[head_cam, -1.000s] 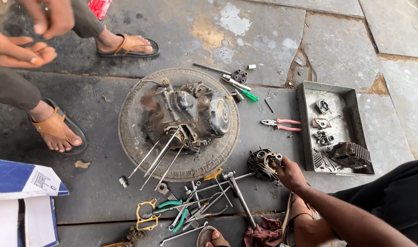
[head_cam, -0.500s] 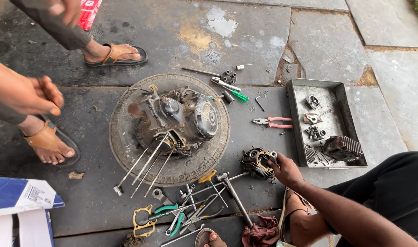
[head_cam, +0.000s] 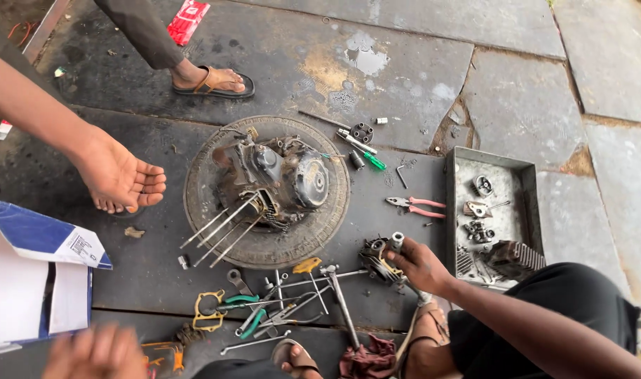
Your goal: The person sits on the ground next to a scooter engine mounted in a tire and works on the cylinder head, using pliers and a socket wrench to loosen and remove parts. They handle the cylinder, gaskets and small hardware, turning the head over and placing removed parts into a metal tray beside them.
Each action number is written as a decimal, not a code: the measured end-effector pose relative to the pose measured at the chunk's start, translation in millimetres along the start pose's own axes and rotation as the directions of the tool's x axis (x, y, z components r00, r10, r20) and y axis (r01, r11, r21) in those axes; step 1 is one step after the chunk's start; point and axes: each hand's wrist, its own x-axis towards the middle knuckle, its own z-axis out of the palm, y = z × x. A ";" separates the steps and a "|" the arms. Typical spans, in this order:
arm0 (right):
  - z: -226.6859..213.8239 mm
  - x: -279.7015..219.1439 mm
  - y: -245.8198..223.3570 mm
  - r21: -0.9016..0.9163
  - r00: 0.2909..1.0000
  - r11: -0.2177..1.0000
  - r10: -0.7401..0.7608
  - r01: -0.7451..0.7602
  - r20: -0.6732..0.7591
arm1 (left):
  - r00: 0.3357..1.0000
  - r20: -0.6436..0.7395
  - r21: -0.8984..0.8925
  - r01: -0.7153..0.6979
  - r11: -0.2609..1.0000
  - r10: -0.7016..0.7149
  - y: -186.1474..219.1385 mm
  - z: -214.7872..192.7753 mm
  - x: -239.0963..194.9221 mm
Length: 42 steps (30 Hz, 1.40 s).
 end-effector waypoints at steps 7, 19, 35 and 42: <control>-16.0 -21.9 -35.9 -0.364 0.957 0.928 0.028 0.082 0.288 | 0.974 -0.201 -0.005 0.106 0.994 -0.105 -150.2 216.1 31.6; -7.6 -19.1 -0.5 -0.365 0.875 0.851 -0.199 0.377 0.440 | 0.962 -0.257 -0.108 0.071 0.992 -0.096 -183.5 220.7 77.6; 21.8 -18.0 23.3 -0.393 0.835 0.845 -0.106 0.361 0.540 | 0.979 -0.149 -0.152 0.112 0.982 -0.135 -193.1 226.4 82.5; 45.6 -25.4 47.0 -0.454 0.847 0.853 0.026 0.258 0.531 | 0.989 -0.089 0.287 0.140 0.948 -0.119 -230.9 238.8 68.9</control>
